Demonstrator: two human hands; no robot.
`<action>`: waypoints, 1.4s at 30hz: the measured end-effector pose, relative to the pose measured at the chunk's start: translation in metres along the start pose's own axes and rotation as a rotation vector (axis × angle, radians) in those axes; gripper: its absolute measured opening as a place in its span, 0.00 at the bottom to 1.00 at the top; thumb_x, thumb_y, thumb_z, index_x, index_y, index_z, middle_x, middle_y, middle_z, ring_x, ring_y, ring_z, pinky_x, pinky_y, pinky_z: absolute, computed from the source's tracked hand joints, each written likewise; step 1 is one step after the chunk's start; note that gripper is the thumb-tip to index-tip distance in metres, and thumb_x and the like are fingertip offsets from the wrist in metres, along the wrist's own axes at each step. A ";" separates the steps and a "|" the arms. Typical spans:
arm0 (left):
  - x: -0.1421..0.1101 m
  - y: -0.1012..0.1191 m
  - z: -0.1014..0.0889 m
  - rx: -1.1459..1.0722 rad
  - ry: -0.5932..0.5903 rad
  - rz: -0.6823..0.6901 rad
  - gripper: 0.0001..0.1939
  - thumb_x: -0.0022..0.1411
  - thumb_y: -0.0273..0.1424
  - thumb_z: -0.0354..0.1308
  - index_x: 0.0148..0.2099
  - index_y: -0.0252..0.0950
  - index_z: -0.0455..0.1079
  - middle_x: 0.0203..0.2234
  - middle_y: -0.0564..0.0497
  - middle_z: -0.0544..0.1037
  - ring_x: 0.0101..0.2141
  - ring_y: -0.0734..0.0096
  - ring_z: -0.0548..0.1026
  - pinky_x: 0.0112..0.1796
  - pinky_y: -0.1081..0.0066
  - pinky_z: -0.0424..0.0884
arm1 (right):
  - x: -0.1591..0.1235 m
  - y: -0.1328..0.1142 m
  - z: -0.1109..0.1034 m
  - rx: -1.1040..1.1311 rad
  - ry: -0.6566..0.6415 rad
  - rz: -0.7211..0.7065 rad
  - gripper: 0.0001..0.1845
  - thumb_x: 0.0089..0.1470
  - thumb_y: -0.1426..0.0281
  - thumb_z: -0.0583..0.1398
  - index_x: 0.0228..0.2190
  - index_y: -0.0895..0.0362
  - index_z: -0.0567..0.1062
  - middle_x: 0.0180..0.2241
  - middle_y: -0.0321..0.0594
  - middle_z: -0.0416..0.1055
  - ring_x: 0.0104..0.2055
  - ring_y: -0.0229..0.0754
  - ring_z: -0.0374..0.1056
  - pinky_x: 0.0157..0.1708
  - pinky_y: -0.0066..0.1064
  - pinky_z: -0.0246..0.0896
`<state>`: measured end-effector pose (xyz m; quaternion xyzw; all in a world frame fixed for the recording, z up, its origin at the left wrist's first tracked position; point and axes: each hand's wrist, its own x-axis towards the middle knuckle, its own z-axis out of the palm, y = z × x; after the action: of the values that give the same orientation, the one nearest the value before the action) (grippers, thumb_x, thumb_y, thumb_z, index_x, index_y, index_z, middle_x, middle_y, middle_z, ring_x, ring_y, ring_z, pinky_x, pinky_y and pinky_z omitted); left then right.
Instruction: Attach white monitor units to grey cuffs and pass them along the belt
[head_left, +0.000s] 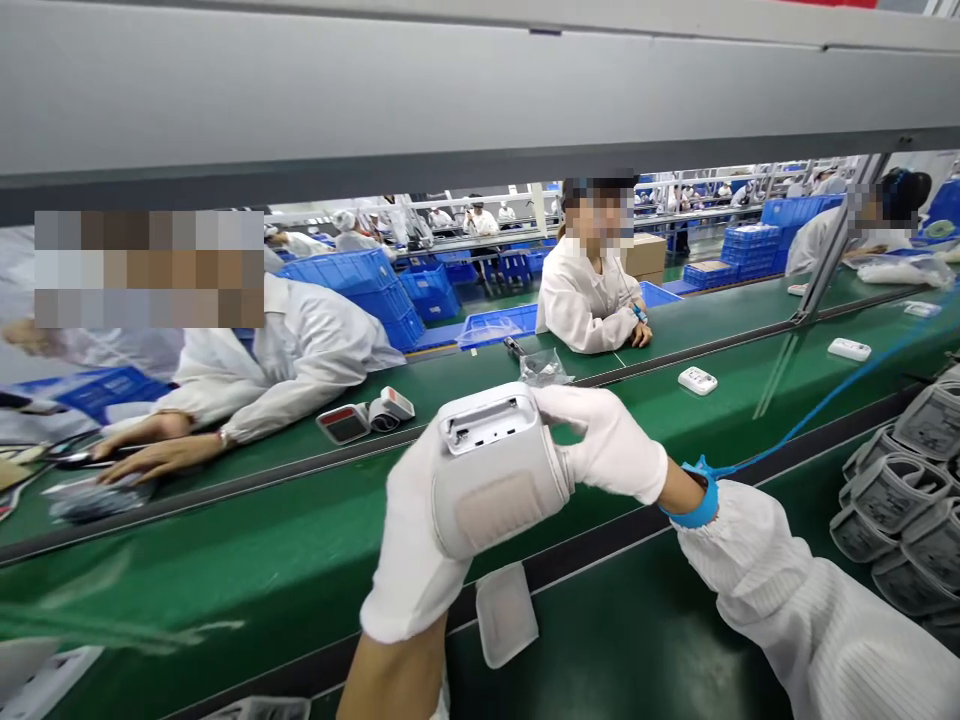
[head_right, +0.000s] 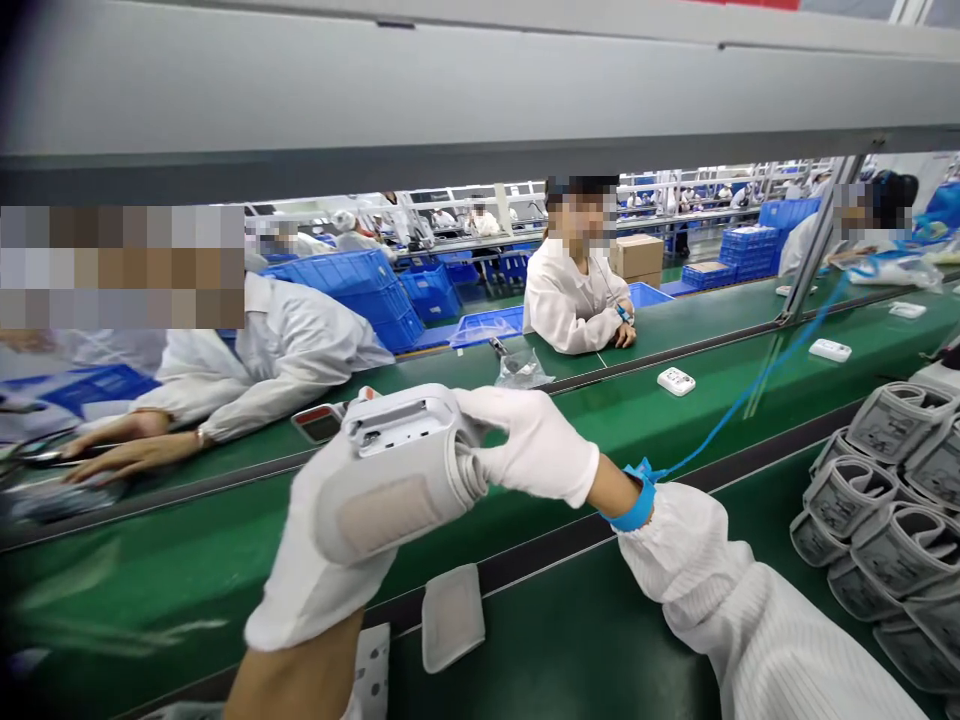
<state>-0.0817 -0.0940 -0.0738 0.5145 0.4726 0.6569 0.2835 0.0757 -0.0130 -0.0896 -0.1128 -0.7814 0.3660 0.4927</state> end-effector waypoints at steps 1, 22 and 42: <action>0.000 -0.001 0.000 -0.025 -0.009 -0.002 0.18 0.60 0.42 0.65 0.48 0.38 0.81 0.49 0.48 0.83 0.51 0.56 0.79 0.55 0.66 0.74 | -0.001 0.000 0.003 -0.013 0.023 0.009 0.22 0.55 0.67 0.67 0.52 0.58 0.81 0.50 0.43 0.80 0.56 0.51 0.75 0.61 0.41 0.70; 0.024 -0.030 -0.010 -0.126 -0.203 -0.056 0.22 0.55 0.35 0.72 0.51 0.33 0.79 0.51 0.42 0.83 0.52 0.57 0.79 0.56 0.61 0.73 | 0.002 0.029 0.006 0.170 -0.029 0.204 0.37 0.49 0.50 0.73 0.56 0.57 0.80 0.58 0.47 0.77 0.63 0.54 0.72 0.66 0.43 0.66; 0.039 -0.056 -0.020 -0.136 -0.291 -0.252 0.28 0.53 0.33 0.68 0.57 0.33 0.75 0.55 0.41 0.80 0.45 0.56 0.80 0.33 0.67 0.79 | -0.003 0.045 0.018 -0.135 0.095 0.337 0.21 0.55 0.65 0.65 0.48 0.60 0.84 0.48 0.48 0.81 0.55 0.54 0.75 0.58 0.42 0.70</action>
<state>-0.1188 -0.0448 -0.1094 0.5204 0.4419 0.5654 0.4629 0.0534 0.0088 -0.1264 -0.2922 -0.7502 0.3844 0.4518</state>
